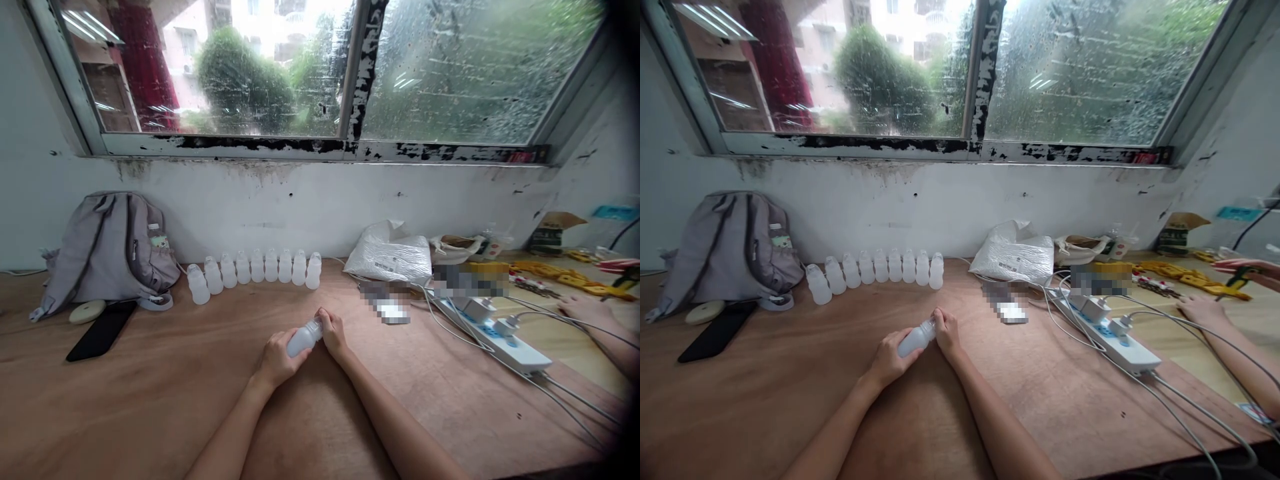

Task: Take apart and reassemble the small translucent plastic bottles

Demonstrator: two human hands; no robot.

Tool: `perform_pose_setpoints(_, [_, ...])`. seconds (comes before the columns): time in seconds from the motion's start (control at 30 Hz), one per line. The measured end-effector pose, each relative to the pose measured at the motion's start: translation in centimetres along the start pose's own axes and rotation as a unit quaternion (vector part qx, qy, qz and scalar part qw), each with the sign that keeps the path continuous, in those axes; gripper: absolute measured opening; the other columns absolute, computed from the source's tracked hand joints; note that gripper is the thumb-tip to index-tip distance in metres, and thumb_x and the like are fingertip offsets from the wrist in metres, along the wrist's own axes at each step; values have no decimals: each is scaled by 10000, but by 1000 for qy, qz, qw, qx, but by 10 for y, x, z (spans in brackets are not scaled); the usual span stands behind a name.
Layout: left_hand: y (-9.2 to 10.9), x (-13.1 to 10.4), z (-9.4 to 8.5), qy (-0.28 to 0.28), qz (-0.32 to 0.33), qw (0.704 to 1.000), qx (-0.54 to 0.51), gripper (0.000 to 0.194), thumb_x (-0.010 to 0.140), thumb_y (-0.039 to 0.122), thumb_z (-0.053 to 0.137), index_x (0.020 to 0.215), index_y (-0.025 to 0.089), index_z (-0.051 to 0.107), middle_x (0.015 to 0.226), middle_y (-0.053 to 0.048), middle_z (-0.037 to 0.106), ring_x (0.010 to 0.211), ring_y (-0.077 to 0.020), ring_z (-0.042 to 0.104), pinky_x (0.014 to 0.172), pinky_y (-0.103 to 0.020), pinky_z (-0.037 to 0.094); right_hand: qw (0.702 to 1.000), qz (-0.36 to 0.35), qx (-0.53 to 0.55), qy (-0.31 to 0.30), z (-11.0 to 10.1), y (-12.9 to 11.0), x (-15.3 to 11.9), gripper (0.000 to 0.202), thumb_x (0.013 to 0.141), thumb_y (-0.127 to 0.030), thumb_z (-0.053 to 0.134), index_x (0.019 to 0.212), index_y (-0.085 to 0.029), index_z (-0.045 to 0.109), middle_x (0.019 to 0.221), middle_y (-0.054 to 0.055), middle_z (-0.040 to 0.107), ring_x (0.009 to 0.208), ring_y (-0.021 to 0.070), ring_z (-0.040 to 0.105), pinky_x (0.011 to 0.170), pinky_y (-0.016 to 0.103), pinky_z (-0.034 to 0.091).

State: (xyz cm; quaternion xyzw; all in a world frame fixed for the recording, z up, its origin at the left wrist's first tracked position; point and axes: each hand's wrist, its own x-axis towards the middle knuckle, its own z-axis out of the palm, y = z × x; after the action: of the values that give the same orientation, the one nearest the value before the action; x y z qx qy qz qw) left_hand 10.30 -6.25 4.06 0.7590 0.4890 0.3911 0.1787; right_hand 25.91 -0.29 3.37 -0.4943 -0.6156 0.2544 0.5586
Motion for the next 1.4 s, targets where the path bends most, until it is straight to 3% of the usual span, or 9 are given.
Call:
perform_pose_setpoints(0.17, [3,-3,2,1,32,998,62,392,739,404,508,1065,187,531,874,-81,632,790,-233,564,722,-339,431,1000,5,11,1,1,3,2,332,758,-352,334,484,-190,430,452,-20,422,459,123,389,465,230,295])
perform_pose_setpoints(0.73, [0,-5,7,6,47,994,101,387,738,391,508,1069,190,509,873,-97,622,792,-246,571,699,-340,431,1000,16,19,-14,5,3,-8,283,757,-343,418,521,-189,442,483,-30,434,476,113,395,457,220,313])
perform_pose_setpoints(0.87, [-7,-1,10,43,22,993,105,433,766,383,481,1138,161,460,970,-118,603,880,-255,549,769,-369,425,998,34,54,-7,15,-4,-14,200,748,-391,475,772,-197,515,611,-23,504,522,119,455,464,215,363])
perform_pose_setpoints(0.97, [-11,3,8,66,8,996,67,370,849,334,337,1168,170,431,1074,-108,562,972,-224,505,833,-364,406,987,87,125,-51,22,-12,-20,386,718,-404,529,1042,-208,457,612,-41,506,406,98,418,363,212,342])
perform_pose_setpoints(1.03, [-13,4,5,71,10,997,39,350,875,291,268,1176,197,418,1113,-82,541,1007,-201,481,868,-364,388,980,105,150,-75,24,-19,-23,482,699,-398,555,1119,-208,415,596,-48,503,367,92,405,323,210,327])
perform_pose_setpoints(1.13, [-14,4,1,65,-5,998,-7,356,881,284,251,1201,208,388,1161,-72,511,1047,-192,457,900,-369,364,980,74,162,-94,25,-28,-26,492,684,-355,577,1130,-221,420,725,-12,565,491,116,512,400,212,407])
perform_pose_setpoints(1.23, [-15,5,-2,22,-24,998,-50,366,881,315,254,1198,209,403,1135,-76,527,1038,-195,467,896,-365,370,979,19,166,-115,26,-32,-28,403,681,-310,580,1064,-236,475,866,13,590,667,145,567,556,233,466])
perform_pose_setpoints(1.4, [-23,8,-5,-17,16,997,-67,334,873,302,292,1132,205,479,1129,-83,523,1060,-187,449,926,-352,359,987,-14,90,-134,28,-24,-28,291,679,-295,578,957,-219,539,770,4,605,633,150,550,553,240,443])
